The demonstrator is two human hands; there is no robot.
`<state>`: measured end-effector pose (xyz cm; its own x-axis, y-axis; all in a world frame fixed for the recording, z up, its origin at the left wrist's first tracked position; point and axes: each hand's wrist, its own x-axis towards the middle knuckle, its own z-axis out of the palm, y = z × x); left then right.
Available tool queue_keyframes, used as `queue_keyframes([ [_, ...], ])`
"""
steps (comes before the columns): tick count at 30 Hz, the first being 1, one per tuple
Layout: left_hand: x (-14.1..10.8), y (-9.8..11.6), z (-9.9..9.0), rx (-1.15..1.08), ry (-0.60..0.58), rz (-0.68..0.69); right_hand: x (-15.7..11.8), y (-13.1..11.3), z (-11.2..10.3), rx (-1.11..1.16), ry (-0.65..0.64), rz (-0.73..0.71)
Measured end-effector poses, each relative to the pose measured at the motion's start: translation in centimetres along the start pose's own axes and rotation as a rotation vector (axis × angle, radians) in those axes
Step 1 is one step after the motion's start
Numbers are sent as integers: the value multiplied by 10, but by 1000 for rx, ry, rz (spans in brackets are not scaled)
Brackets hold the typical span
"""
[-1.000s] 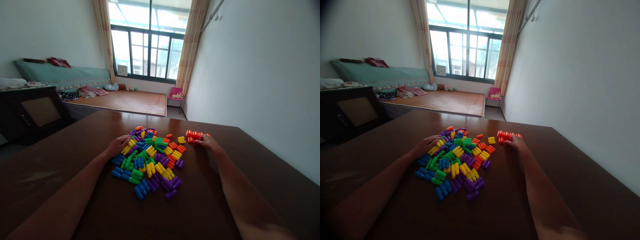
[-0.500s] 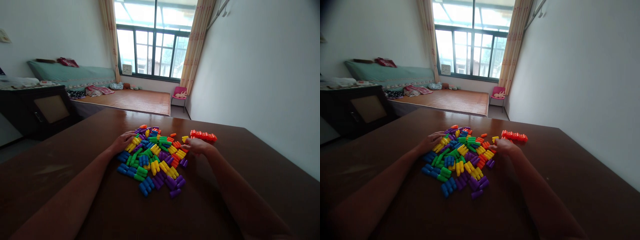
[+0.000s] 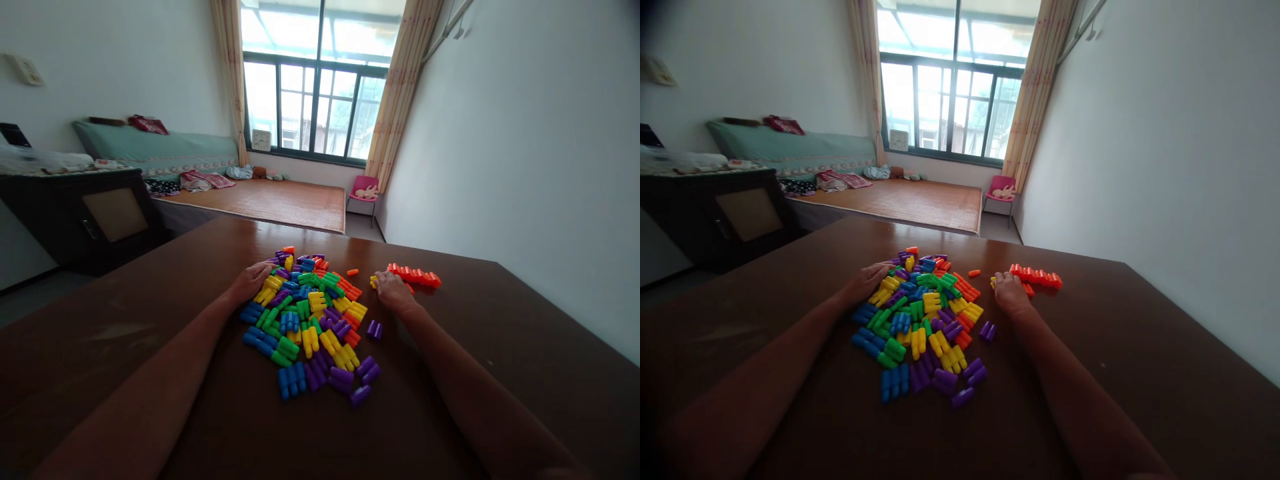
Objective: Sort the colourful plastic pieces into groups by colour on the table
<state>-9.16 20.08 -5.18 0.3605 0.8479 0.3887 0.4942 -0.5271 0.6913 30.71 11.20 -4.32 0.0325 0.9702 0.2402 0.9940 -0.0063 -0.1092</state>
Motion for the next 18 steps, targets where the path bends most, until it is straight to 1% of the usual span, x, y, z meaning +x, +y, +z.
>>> queue_keyframes([
  [1, 0, 1, 1, 7, 2, -1, -1, 1, 5, 3, -23, 11],
  [3, 0, 2, 4, 21, 0, -5, -3, -8, 13, 93, -35, -14],
  [6, 0, -1, 8, 26, -14, 1, -3, -34, 20, 320, 15, -131],
  [8, 1, -6, 10, 33, -13, 14, -4, -47, 20, 441, 23, -155],
  [11, 3, -11, 10, 52, -5, 28, -11, -49, 14, 538, -7, -110],
  [15, 6, -10, 14, 42, -2, 56, -42, -43, 14, 540, 22, 23],
  [16, 7, -9, 16, 40, -11, 74, -50, -46, 16, 530, 36, 49],
  [18, 9, -7, 22, 47, -35, 115, -62, -59, 24, 518, 68, 70],
])
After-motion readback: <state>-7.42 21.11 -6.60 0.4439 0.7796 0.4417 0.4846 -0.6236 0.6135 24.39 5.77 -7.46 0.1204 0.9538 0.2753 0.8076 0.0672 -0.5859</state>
